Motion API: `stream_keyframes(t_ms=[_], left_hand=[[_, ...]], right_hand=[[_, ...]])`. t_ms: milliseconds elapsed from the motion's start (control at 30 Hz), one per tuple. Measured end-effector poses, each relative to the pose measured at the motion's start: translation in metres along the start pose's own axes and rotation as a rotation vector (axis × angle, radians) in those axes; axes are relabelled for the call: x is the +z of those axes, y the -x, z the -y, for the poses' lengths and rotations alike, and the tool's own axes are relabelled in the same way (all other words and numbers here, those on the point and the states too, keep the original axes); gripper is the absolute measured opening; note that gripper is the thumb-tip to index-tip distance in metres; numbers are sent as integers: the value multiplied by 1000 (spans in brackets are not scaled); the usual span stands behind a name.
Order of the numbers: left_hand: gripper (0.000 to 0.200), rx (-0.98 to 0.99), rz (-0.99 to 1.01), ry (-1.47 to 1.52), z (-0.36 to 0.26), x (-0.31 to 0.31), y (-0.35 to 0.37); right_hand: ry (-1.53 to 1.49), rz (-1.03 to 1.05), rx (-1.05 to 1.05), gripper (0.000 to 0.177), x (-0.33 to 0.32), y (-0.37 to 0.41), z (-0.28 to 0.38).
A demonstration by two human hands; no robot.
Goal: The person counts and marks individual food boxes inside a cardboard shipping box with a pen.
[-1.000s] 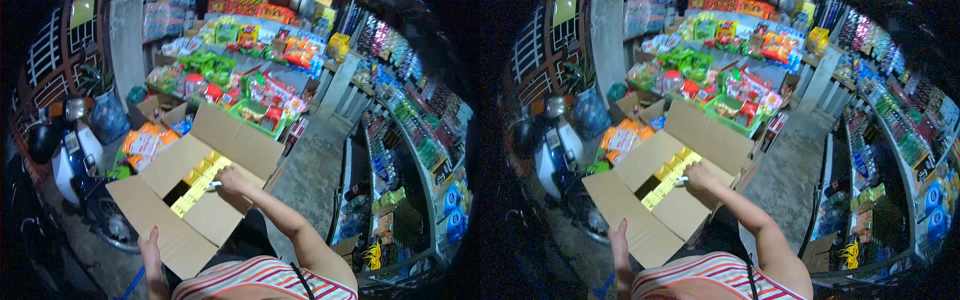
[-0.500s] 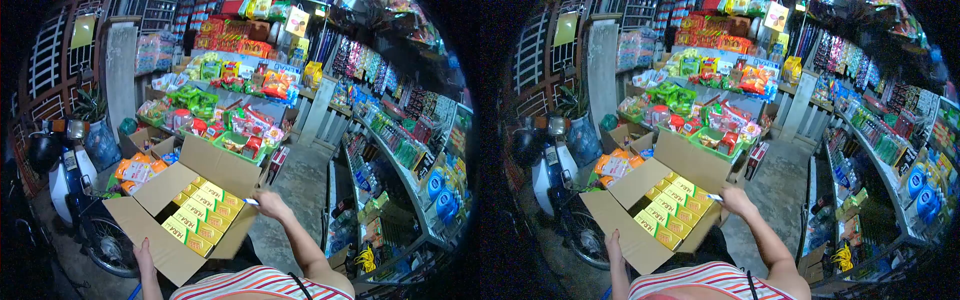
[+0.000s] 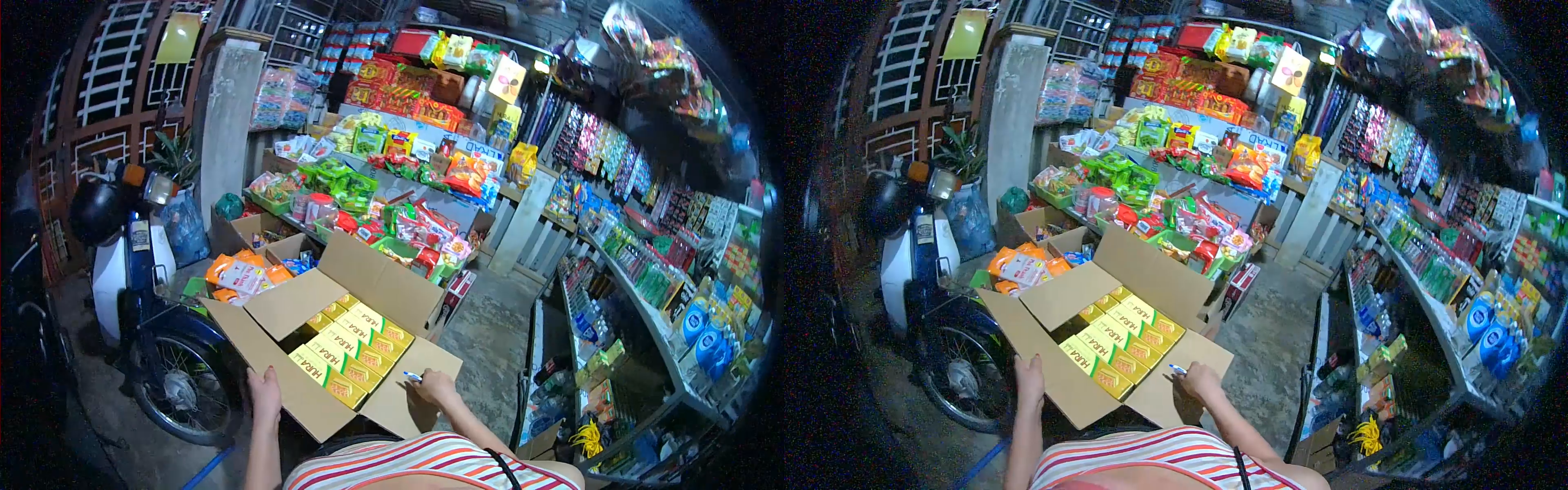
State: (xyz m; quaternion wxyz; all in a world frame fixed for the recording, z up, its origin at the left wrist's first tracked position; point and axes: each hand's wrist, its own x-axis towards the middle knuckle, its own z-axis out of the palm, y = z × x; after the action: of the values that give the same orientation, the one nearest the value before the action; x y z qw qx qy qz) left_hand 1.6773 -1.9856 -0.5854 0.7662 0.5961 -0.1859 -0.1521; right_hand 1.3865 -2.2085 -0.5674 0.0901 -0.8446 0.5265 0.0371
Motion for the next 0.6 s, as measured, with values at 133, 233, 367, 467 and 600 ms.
stream_keyframes(t_ms=[133,233,367,467,600], left_hand=[[48,-86,-36,-4,14,-4,2],[54,-36,-74,94,19,-8,10],[56,93,-272,-39,20,-16,28],[59,202,-353,-28,48,-27,28],[61,270,-327,-343,68,-38,27]], right_hand=[[75,-5,-11,69,15,-24,10],[-80,117,172,92,14,-34,18],[-89,59,206,97,24,-48,13],[-230,73,197,96,28,-50,7],[-310,47,218,91,22,-44,12]])
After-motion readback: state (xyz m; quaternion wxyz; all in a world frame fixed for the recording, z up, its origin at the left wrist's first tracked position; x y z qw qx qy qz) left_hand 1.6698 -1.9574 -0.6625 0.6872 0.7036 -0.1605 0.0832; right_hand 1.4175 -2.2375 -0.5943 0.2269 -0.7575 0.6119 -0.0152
